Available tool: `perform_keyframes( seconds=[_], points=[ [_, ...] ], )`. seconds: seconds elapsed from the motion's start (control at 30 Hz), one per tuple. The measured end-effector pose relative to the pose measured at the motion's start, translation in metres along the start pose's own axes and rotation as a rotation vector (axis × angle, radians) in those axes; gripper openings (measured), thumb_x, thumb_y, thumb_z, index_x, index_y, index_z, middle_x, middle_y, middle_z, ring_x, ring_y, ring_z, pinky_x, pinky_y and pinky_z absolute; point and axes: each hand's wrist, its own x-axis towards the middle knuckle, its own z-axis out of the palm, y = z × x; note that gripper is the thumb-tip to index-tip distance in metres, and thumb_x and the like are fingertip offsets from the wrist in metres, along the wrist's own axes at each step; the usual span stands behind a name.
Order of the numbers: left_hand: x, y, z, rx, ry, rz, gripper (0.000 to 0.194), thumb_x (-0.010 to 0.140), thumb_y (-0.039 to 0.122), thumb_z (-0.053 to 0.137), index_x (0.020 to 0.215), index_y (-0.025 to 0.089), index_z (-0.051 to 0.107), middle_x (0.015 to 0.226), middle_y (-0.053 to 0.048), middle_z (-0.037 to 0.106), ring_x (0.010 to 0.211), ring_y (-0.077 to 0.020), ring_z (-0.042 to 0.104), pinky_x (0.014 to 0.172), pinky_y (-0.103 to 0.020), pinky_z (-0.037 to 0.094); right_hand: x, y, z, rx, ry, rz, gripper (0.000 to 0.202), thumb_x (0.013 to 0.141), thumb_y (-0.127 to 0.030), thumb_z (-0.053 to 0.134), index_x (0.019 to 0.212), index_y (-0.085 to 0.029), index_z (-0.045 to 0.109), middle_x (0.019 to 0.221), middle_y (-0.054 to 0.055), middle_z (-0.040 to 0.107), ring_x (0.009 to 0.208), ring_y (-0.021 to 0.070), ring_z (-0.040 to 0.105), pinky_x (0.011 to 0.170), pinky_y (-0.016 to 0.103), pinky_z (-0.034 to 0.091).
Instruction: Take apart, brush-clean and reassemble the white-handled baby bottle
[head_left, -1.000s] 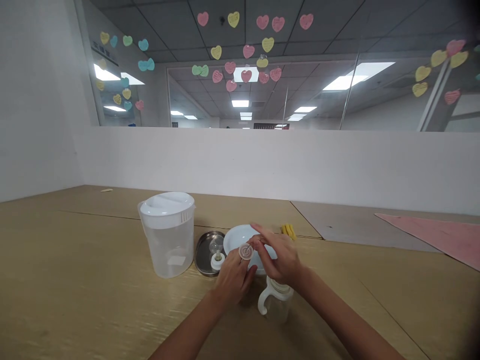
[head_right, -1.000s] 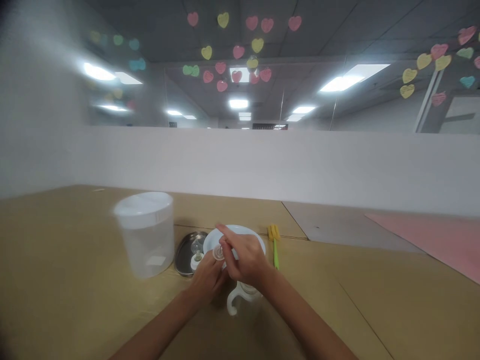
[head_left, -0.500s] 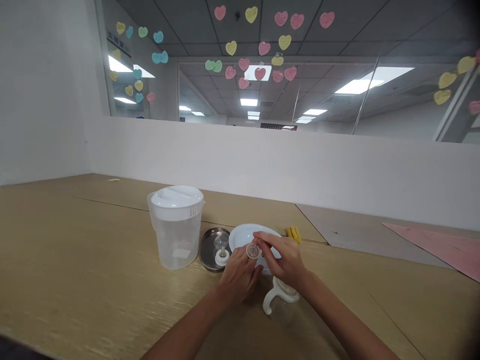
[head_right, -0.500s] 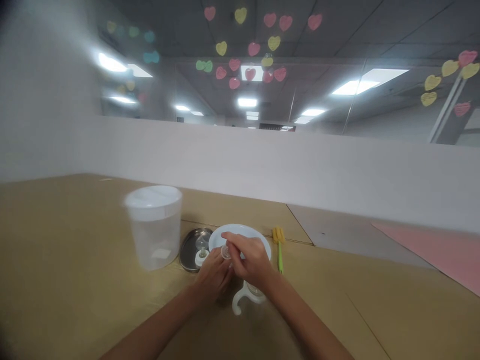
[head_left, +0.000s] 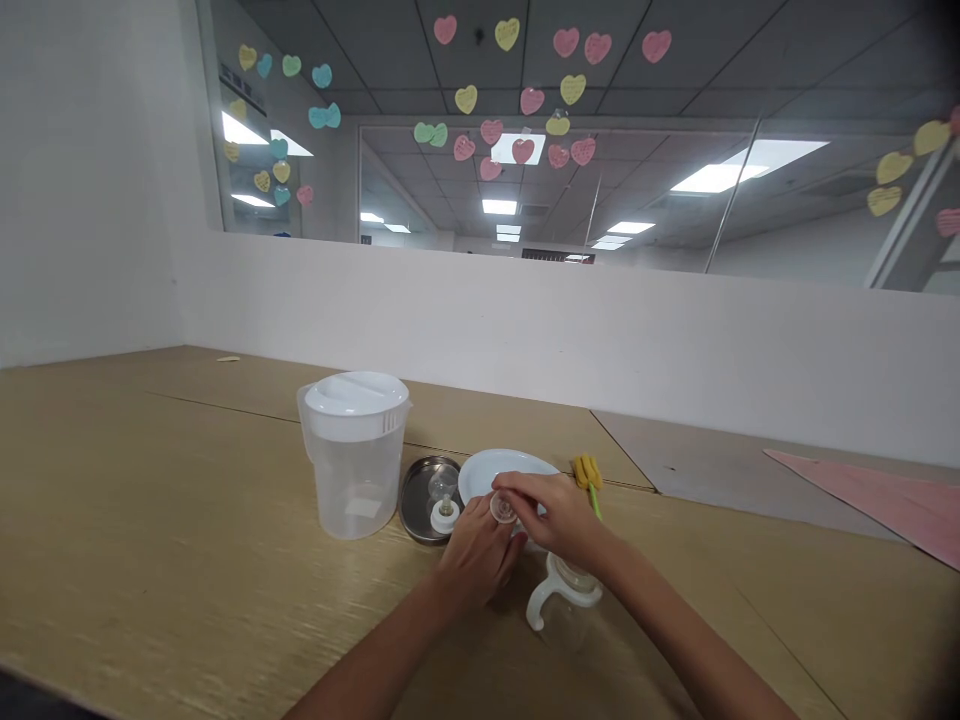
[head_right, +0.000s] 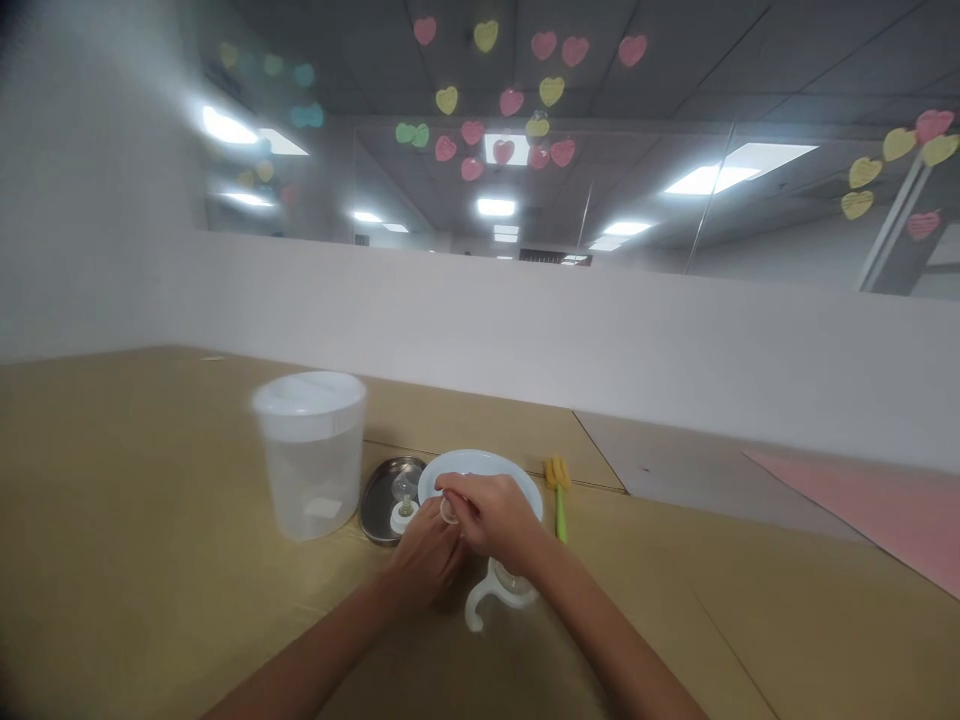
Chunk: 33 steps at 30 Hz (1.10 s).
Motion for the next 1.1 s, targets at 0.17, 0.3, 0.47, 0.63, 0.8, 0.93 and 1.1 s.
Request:
perform_keyframes(
  seconds=[0.17,0.3,0.47,0.63,0.8,0.93,1.1],
  points=[
    [-0.001,-0.003,0.004,0.039,-0.006,-0.002,0.030,0.091,0.026,0.032,0.114,0.015,0.049,0.113,-0.011,0.055,0.103,-0.0242,0.050,0.084,-0.042,0.043,0.001,0.007,-0.006,0.027,-0.169,0.074,0.023,0.089,-0.020,0.041,0.096,-0.022,0.063,0.073,-0.001,0.067,0.056,0.0090,0.054,0.056,0.020,0.037],
    [-0.002,-0.003,0.005,0.085,0.029,0.013,0.030,0.090,0.025,0.034,0.114,0.014,0.048,0.115,-0.013,0.054,0.104,-0.0254,0.049,0.085,-0.043,0.043,0.000,0.014,0.002,0.046,-0.234,0.095,0.024,0.089,-0.021,0.042,0.097,-0.023,0.065,0.077,0.000,0.067,0.064,0.0110,0.057,0.061,0.021,0.038],
    [-0.003,-0.002,0.004,0.114,0.033,0.021,0.028,0.091,0.025,0.033,0.109,0.014,0.050,0.107,-0.012,0.058,0.096,-0.0245,0.052,0.081,-0.042,0.045,0.000,0.020,0.005,0.213,-0.237,0.141,0.021,0.087,-0.022,0.048,0.093,-0.023,0.068,0.085,0.000,0.069,0.072,0.0122,0.061,0.064,0.021,0.042],
    [-0.002,0.000,0.001,0.117,0.056,0.003,0.027,0.091,0.026,0.034,0.107,0.013,0.050,0.103,-0.012,0.059,0.092,-0.0245,0.053,0.078,-0.041,0.045,0.003,0.008,-0.009,0.232,-0.131,0.142,0.021,0.087,-0.022,0.050,0.094,-0.022,0.069,0.077,0.001,0.069,0.063,0.0108,0.059,0.060,0.021,0.043],
    [0.000,0.001,0.001,0.087,0.010,0.013,0.026,0.090,0.023,0.032,0.101,0.013,0.053,0.097,-0.011,0.061,0.091,-0.0248,0.055,0.078,-0.043,0.045,0.005,-0.010,-0.014,0.155,-0.042,-0.008,0.025,0.089,-0.017,0.045,0.095,-0.019,0.069,0.071,0.002,0.067,0.064,0.0110,0.059,0.058,0.021,0.042],
    [0.000,-0.001,0.006,0.088,0.020,0.018,0.025,0.088,0.022,0.035,0.100,0.012,0.055,0.097,-0.012,0.061,0.089,-0.0248,0.055,0.078,-0.043,0.045,0.006,-0.019,-0.017,0.126,0.033,-0.064,0.025,0.089,-0.014,0.043,0.097,-0.016,0.067,0.074,0.003,0.067,0.065,0.0106,0.059,0.058,0.021,0.044],
    [0.001,-0.002,0.010,0.145,0.017,0.042,0.023,0.086,0.019,0.039,0.101,0.014,0.055,0.096,-0.011,0.061,0.094,-0.0240,0.056,0.083,-0.043,0.044,0.008,-0.028,-0.030,0.113,0.132,-0.115,0.024,0.088,-0.010,0.044,0.098,-0.017,0.065,0.073,0.002,0.066,0.064,0.0090,0.059,0.057,0.019,0.044]
  ],
)
